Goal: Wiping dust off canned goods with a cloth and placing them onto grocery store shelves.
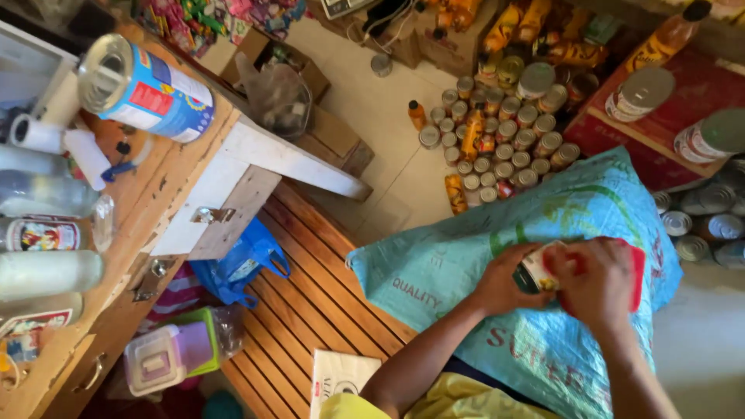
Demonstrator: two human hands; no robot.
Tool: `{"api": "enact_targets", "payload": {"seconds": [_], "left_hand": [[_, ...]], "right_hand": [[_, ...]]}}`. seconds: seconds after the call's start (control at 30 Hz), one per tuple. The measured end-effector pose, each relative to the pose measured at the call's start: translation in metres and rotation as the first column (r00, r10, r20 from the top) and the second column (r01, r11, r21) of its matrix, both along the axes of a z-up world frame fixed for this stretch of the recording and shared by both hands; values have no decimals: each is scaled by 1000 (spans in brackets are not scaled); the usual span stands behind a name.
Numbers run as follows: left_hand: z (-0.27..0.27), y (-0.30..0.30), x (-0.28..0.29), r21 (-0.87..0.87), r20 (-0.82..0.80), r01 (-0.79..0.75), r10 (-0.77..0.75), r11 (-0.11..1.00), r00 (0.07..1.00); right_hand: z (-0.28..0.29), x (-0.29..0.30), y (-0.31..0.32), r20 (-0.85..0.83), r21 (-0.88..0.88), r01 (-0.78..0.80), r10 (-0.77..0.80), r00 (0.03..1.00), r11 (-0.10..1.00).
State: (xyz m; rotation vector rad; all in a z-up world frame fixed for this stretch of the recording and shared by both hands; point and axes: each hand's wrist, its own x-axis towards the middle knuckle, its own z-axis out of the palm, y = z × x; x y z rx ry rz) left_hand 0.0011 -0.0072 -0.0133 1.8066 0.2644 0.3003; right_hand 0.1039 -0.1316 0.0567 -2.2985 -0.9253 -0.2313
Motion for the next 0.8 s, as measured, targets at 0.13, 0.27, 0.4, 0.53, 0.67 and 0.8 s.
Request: {"api": "enact_targets", "payload": {"seconds": [0.13, 0.27, 0.4, 0.53, 0.67, 0.8], "left_hand": [[2, 3, -1, -49, 107, 32, -26, 998, 994], [9, 2, 1, -21, 24, 30, -29, 999, 999], [19, 1, 3, -2, 8, 36, -36, 999, 999], [21, 1, 3, 8, 11, 46, -46, 999, 999], [1, -3, 2, -62, 20, 24, -23, 998, 1000], [18, 1, 5, 73, -83, 116, -110, 991, 991]], "right_hand": [[-8, -35, 1, -5, -152, -29, 28, 1000, 988], [-11, -19, -2, -8, -83, -19, 18, 1000, 996], [-26, 23, -15, -220, -10, 119, -118, 968, 993], [-17, 18, -11, -394, -18, 189, -181, 901, 982], [-38, -5, -10, -301, 2, 135, -128, 945, 991], [-42, 13, -17, -499, 49, 265, -206, 842, 963]]}}
